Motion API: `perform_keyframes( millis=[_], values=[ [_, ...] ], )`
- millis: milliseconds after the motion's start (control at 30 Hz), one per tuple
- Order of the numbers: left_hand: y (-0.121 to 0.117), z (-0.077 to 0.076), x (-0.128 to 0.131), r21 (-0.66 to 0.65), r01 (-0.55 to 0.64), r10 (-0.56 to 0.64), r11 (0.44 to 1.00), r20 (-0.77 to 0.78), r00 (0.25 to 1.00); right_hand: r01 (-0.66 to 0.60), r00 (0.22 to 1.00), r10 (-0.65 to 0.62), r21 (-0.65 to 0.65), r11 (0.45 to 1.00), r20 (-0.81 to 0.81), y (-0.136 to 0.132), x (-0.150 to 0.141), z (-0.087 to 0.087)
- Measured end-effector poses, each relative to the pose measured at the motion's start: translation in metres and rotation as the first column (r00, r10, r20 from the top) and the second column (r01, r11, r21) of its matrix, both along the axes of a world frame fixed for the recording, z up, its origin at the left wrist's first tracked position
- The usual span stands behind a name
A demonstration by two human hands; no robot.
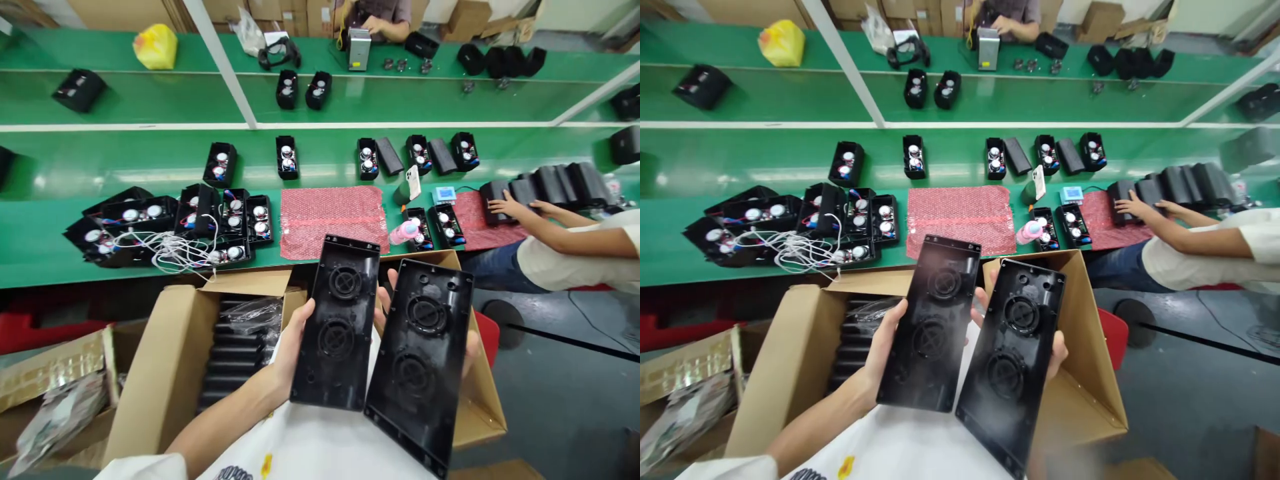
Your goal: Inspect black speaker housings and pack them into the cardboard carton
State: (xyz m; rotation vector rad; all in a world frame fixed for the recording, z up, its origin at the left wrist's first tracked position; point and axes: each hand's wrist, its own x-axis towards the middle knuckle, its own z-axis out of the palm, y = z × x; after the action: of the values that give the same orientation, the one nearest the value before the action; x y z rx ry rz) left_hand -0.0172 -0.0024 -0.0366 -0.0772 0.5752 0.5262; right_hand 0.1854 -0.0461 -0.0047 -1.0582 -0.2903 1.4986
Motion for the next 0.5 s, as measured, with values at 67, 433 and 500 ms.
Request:
perform_keyframes(
  millis=[67,433,500],
  values=[
    [-0.001,-0.002,0.000,0.017,0.011,-0.011,1.000,-0.002,1.000,0.028,0.994,-0.028,-0.002,1.000,-0.107,-0.001,0.002,0.002],
    [-0.004,-0.006,0.023,0.219,-0.018,0.043,0.975,-0.110,0.993,0.137,0.978,-0.126,0.059,0.989,-0.167,-0.003,-0.006,-0.011],
    [-0.005,-0.008,0.027,0.280,-0.042,0.083,0.959,-0.137,0.987,0.169,0.980,-0.155,0.106,0.980,-0.124,-0.001,-0.007,-0.012]
  ],
)
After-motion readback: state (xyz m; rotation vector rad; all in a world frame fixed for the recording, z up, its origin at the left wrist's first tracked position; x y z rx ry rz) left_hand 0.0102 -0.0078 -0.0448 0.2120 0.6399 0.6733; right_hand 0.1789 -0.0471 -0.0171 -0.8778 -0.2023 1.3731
